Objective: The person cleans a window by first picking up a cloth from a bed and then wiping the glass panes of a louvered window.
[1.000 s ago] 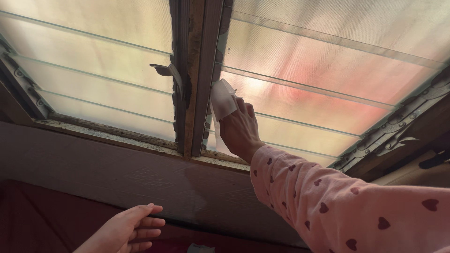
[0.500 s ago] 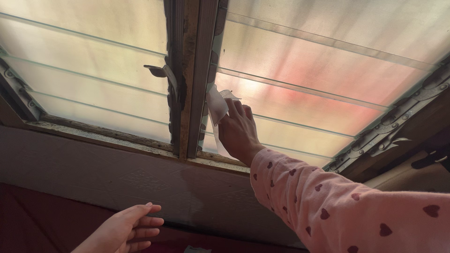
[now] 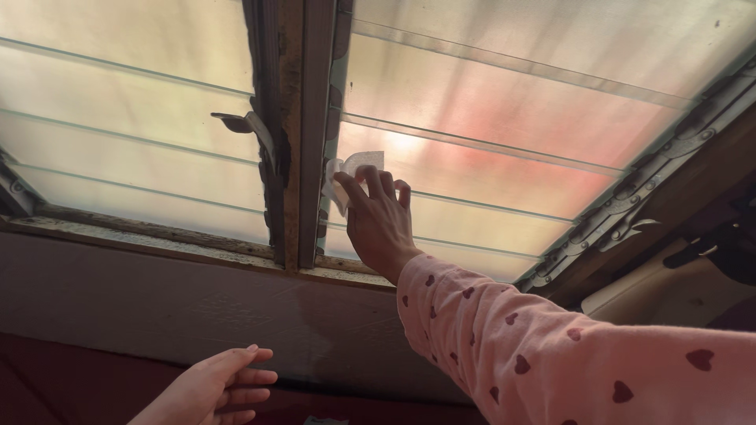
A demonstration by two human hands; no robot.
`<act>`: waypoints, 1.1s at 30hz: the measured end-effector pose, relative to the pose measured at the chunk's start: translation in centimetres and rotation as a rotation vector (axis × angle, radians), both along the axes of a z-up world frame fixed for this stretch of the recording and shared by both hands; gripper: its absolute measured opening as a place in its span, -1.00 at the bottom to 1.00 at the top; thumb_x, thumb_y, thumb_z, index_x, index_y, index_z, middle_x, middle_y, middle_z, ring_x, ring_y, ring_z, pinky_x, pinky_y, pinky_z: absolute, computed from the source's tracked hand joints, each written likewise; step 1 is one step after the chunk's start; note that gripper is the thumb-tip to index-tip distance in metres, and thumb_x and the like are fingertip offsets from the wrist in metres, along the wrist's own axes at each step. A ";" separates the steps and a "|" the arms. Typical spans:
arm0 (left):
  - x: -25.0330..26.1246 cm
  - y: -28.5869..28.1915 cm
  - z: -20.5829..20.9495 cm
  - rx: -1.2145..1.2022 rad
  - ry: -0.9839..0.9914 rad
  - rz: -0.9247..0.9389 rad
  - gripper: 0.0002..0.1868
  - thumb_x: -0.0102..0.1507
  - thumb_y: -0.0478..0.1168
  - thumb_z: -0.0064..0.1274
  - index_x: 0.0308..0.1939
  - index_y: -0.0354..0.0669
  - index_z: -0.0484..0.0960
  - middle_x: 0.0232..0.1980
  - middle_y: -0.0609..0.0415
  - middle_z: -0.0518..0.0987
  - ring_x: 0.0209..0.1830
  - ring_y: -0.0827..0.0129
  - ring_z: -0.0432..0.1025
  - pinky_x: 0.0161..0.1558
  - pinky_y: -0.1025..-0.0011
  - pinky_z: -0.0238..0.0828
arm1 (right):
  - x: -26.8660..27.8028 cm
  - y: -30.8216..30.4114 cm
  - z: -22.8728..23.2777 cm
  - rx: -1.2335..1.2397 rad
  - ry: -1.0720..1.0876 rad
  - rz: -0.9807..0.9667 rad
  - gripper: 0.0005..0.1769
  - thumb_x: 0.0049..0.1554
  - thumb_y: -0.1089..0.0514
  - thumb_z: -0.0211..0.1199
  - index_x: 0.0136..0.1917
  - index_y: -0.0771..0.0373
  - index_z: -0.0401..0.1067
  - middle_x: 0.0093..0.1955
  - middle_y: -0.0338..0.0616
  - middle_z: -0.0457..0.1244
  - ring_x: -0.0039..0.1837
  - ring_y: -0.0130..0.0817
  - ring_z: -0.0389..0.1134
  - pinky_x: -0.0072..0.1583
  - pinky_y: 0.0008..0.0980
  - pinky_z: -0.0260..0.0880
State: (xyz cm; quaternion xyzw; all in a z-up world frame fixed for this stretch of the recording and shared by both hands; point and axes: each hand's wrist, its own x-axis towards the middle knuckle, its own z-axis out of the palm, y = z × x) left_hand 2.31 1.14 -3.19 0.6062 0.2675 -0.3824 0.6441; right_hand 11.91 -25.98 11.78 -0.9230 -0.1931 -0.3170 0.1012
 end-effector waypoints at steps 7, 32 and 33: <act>1.0 -0.5 -0.2 0.001 -0.029 -0.029 -0.49 0.42 0.13 -0.22 0.32 -0.01 0.48 0.14 -0.02 0.60 0.06 0.24 0.48 0.14 0.15 0.48 | -0.9 -3.7 -0.7 0.021 -0.158 0.079 -0.44 0.04 0.33 0.21 0.34 0.15 0.33 0.25 -0.11 0.20 0.34 -0.11 0.22 0.36 -0.07 0.13; 1.4 -7.6 7.9 0.026 -0.239 -0.254 -0.49 0.43 0.17 -0.22 0.29 -0.01 0.49 0.12 -0.02 0.64 0.11 0.21 0.49 0.14 0.15 0.45 | -6.3 -25.9 2.3 1.588 0.460 -0.313 -0.65 0.37 0.17 -0.14 0.28 0.38 0.32 0.35 0.40 0.18 0.34 0.27 0.20 0.27 0.17 0.31; 1.4 -8.2 9.3 0.025 -0.240 -0.257 -0.49 0.43 0.17 -0.22 0.29 -0.01 0.49 0.12 -0.02 0.64 0.11 0.21 0.49 0.14 0.15 0.45 | -7.3 -24.7 3.1 1.823 0.625 -0.221 -0.61 0.35 0.16 -0.22 0.29 0.38 0.27 0.33 0.17 0.24 0.31 -0.02 0.32 0.27 0.01 0.38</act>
